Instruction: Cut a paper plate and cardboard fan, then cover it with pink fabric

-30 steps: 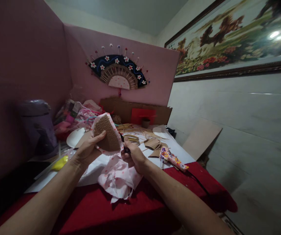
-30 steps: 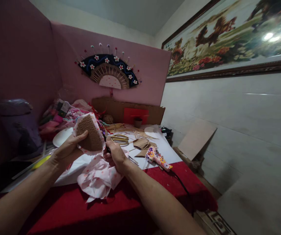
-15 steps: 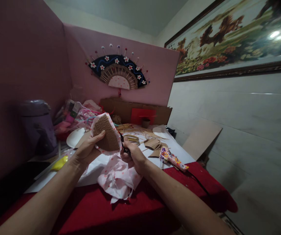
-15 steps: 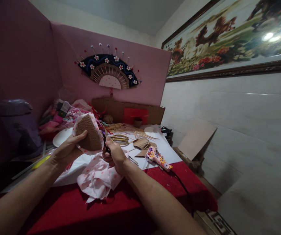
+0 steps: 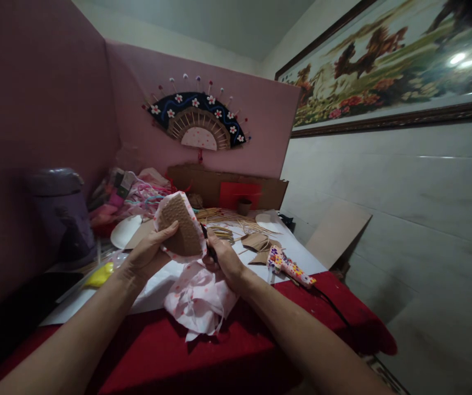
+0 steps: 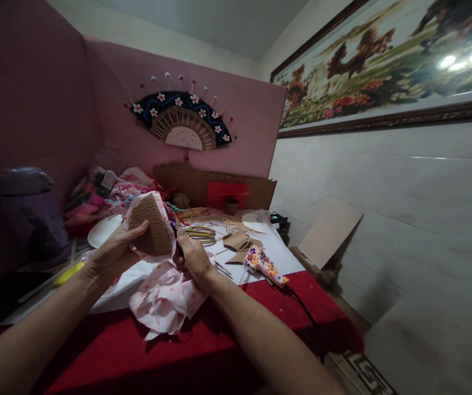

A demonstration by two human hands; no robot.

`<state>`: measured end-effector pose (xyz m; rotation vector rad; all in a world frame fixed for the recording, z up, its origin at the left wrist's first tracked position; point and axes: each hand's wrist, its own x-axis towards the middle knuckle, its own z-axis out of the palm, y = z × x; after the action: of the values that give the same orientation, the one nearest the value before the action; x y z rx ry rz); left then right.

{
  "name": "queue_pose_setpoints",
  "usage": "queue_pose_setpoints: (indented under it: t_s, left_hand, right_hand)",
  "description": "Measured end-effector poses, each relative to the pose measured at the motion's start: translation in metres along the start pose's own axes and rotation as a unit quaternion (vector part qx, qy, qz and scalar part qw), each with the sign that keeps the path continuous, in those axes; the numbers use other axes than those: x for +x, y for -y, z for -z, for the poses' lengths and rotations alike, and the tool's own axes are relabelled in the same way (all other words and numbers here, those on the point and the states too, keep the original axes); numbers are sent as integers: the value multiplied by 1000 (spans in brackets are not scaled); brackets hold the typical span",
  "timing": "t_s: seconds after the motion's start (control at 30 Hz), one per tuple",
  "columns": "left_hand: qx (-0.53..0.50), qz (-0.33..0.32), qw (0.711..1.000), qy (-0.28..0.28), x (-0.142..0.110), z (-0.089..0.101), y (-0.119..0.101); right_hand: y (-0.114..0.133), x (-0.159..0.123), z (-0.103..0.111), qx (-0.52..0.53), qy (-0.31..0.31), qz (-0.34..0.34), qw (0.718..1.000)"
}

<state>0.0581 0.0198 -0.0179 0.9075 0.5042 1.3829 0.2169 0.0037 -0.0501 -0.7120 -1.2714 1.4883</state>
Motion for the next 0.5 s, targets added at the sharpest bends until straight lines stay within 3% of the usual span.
queue_pose_setpoints:
  t_s: [0.5]
  left_hand:
    - [-9,-10,1000,-9,-1,-4,1]
  right_hand:
    - [3,0,-5,25,-30,-12,999]
